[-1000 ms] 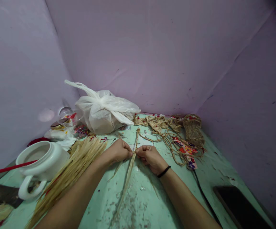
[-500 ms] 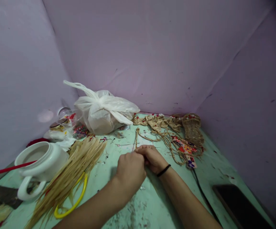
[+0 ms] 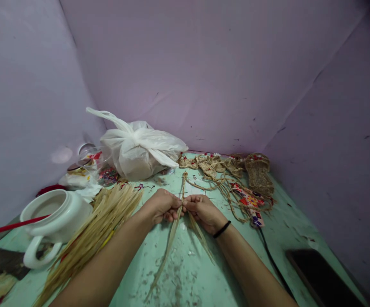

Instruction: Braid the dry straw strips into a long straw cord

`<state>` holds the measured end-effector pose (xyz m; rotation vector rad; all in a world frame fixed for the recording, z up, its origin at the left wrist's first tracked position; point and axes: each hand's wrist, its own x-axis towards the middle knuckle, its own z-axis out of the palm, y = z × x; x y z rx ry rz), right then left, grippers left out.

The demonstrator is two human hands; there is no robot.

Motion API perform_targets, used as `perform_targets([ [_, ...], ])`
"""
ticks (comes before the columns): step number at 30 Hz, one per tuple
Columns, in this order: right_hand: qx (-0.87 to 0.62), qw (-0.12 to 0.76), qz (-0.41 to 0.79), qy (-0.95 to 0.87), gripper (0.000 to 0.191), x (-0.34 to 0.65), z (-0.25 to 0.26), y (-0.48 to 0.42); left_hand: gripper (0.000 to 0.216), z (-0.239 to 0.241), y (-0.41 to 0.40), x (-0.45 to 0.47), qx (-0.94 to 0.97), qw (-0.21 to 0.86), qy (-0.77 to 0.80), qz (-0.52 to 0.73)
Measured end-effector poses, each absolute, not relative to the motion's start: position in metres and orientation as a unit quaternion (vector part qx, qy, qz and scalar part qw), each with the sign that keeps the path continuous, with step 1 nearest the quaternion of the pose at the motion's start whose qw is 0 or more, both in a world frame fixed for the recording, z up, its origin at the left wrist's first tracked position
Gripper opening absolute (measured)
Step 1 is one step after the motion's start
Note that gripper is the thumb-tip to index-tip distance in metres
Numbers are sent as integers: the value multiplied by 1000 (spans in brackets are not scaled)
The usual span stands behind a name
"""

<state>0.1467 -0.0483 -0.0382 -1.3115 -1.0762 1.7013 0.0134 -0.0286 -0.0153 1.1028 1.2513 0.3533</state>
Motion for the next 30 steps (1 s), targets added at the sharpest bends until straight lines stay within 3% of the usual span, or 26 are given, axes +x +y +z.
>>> perform_targets([
  [7, -541, 364, 535, -537, 6, 145, -56, -43, 11, -25, -30, 18, 509, 589, 606, 163],
  [13, -647, 259, 287, -657, 12, 144, -46, -54, 11, -30, -34, 23, 526, 570, 609, 166],
  [18, -692, 196, 181, -671, 14, 142, -26, -63, 7, -51, -31, 23, 555, 540, 590, 227],
  [22, -720, 152, 194, -649, 12, 143, -16, -66, 5, -56, -30, 23, 564, 528, 584, 249],
  [30, -665, 189, 268, -671, 16, 131, -20, -70, 7, -31, -32, 18, 497, 597, 596, 203],
])
